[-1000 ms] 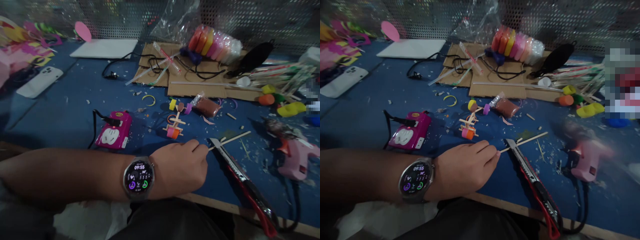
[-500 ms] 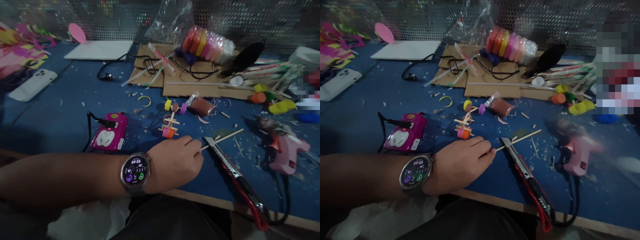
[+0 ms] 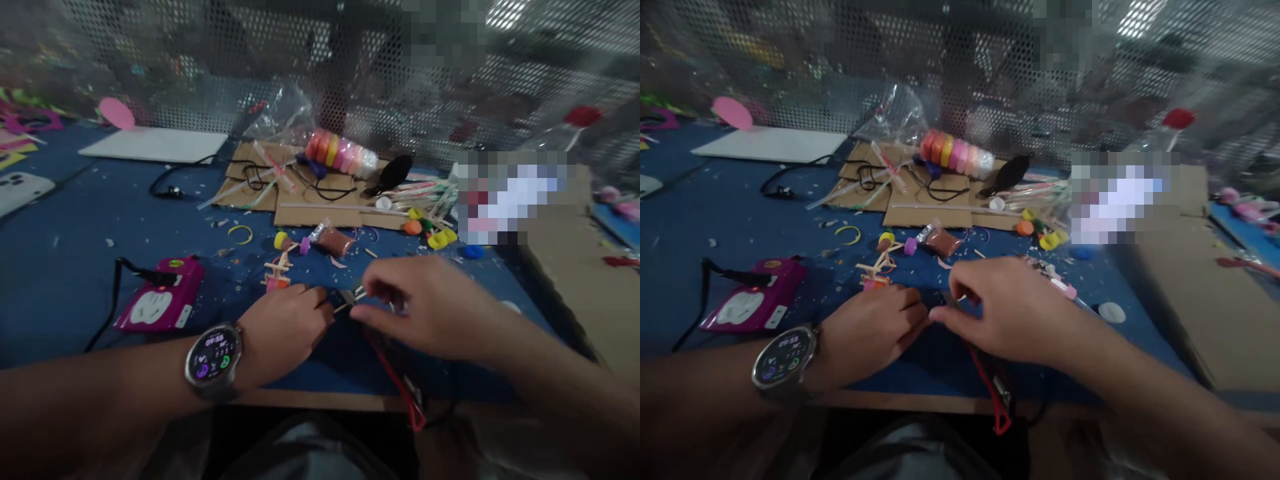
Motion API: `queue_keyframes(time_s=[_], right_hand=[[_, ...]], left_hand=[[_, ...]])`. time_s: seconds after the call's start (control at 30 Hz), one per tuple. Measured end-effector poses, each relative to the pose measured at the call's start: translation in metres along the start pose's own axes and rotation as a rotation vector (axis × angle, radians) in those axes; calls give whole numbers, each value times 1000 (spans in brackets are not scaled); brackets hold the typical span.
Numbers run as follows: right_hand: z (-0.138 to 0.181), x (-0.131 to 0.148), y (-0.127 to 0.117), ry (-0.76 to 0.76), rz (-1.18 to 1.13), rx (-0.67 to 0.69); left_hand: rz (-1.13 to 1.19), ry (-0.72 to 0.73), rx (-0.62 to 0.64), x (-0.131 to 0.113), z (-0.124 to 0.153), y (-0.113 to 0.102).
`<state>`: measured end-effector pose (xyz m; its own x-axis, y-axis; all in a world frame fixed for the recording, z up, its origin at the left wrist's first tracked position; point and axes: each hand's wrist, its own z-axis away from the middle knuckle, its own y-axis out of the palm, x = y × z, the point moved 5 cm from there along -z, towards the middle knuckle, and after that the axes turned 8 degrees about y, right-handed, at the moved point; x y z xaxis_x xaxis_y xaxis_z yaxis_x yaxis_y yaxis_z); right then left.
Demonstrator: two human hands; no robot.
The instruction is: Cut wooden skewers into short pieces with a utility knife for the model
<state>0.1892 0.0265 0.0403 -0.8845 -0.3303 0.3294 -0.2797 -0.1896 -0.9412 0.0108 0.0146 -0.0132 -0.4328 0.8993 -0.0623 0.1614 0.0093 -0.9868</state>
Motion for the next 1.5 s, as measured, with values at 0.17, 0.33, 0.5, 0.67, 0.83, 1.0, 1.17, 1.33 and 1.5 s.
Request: queue_keyframes(time_s=[0.17, 0.33, 0.5, 0.67, 0.83, 1.0, 1.17, 1.33, 1.5], right_hand=[[0, 6, 28, -10, 147, 209], [7, 1, 25, 19, 4, 141], [14, -19, 1, -45, -570, -58], [18, -53, 2, -37, -1149, -411], [21, -59, -3, -32, -1271, -526], [15, -62, -3, 5, -1253, -401], [5, -60, 21, 88, -1310, -99], [14, -39, 29, 154, -1362, 165], [28, -25, 33, 241, -1409, 314]], left_hand=[[-110, -20, -7, -6, 0, -1], [-198, -56, -58, 1, -1, -15], [-193, -106, -176, 11, -8, -56], [-19, -195, -393, 22, -13, -99], [194, -299, -656, 36, -8, -120], [680, -371, -868, 52, -4, -107], [995, -387, -696, 44, -15, -76], [1115, -364, -532, 25, -24, -53], [1108, -364, -449, 22, -25, -39]])
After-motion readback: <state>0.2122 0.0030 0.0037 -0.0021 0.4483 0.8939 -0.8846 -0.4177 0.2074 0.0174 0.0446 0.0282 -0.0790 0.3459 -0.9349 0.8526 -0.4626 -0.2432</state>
